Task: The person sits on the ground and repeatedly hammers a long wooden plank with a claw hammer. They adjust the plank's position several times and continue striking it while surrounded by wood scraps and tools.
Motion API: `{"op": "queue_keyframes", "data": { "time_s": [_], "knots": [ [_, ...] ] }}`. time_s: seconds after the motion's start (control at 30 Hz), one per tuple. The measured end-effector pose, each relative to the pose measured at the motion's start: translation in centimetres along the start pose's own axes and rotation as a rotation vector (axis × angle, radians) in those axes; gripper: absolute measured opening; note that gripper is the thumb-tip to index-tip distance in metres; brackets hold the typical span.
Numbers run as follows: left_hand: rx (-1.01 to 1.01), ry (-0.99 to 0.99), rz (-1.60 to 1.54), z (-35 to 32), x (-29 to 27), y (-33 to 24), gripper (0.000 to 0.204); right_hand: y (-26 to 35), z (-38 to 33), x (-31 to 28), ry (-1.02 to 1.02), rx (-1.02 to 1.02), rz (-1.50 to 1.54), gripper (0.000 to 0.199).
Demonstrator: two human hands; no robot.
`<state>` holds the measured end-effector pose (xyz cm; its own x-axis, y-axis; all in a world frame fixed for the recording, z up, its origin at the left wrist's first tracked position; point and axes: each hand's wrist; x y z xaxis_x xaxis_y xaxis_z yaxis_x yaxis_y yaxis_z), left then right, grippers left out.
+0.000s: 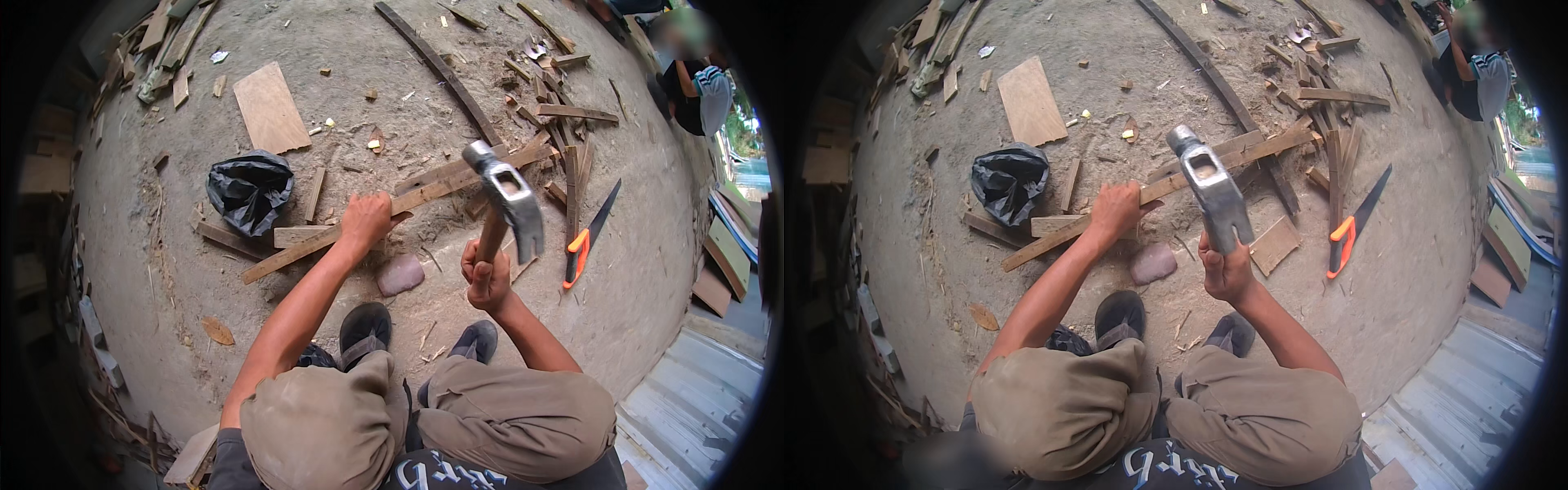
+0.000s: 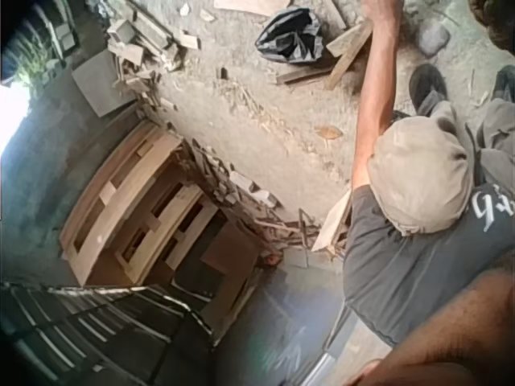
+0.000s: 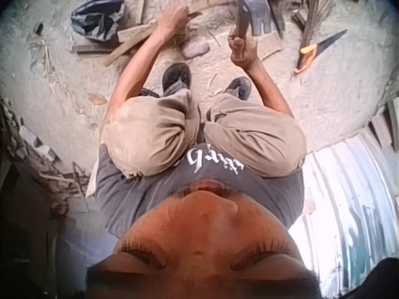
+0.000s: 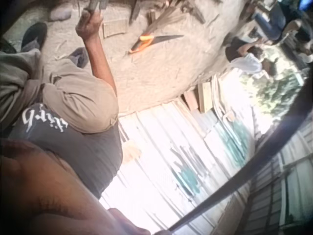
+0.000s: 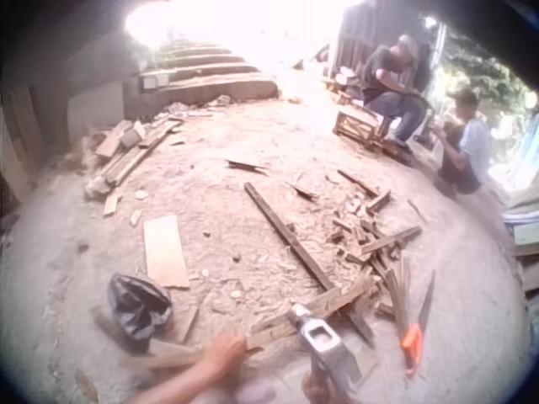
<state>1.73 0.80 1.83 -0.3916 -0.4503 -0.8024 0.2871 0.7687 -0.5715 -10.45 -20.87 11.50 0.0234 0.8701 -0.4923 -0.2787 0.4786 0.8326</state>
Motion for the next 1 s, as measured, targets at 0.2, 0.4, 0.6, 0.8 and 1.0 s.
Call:
{"op": "queue_keyframes", "data": {
  "time_s": [0.2,0.4,0.6,0.8,1.0],
  "knots": [
    [0.004,-0.036,0.01,0.1,-0.2,0.8,0.063,-1.0,-2.3,-0.3,0.256,0.726,-0.203,0.049],
    [0.014,-0.012,0.011,-0.2,0.2,1.1,0.063,2.3,0.9,-1.2,0.141,0.453,-0.061,0.042],
    [0.015,-0.023,-0.028,0.0,-0.1,0.4,0.065,-3.3,-3.1,1.6,0.275,0.57,-0.269,0.047],
    [-0.15,0.233,-0.332,1.0,-2.5,1.9,0.061,-1.5,-3.7,0.3,-0.06,0.586,0.067,0.046],
    [-0.278,0.346,-0.797,-1.2,-5.5,0.9,0.038,-0.9,-4.1,-0.8,-0.126,0.559,0.173,0.025]
  ]
}}
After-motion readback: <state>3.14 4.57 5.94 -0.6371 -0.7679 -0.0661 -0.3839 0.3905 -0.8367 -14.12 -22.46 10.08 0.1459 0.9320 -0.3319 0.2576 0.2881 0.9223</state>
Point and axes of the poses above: each hand's wrist, its own z-axis towards the middle knuckle, its own x-axis out of the palm, y = z × x, and after that the axes turned 15 degrees about -z, right-handed
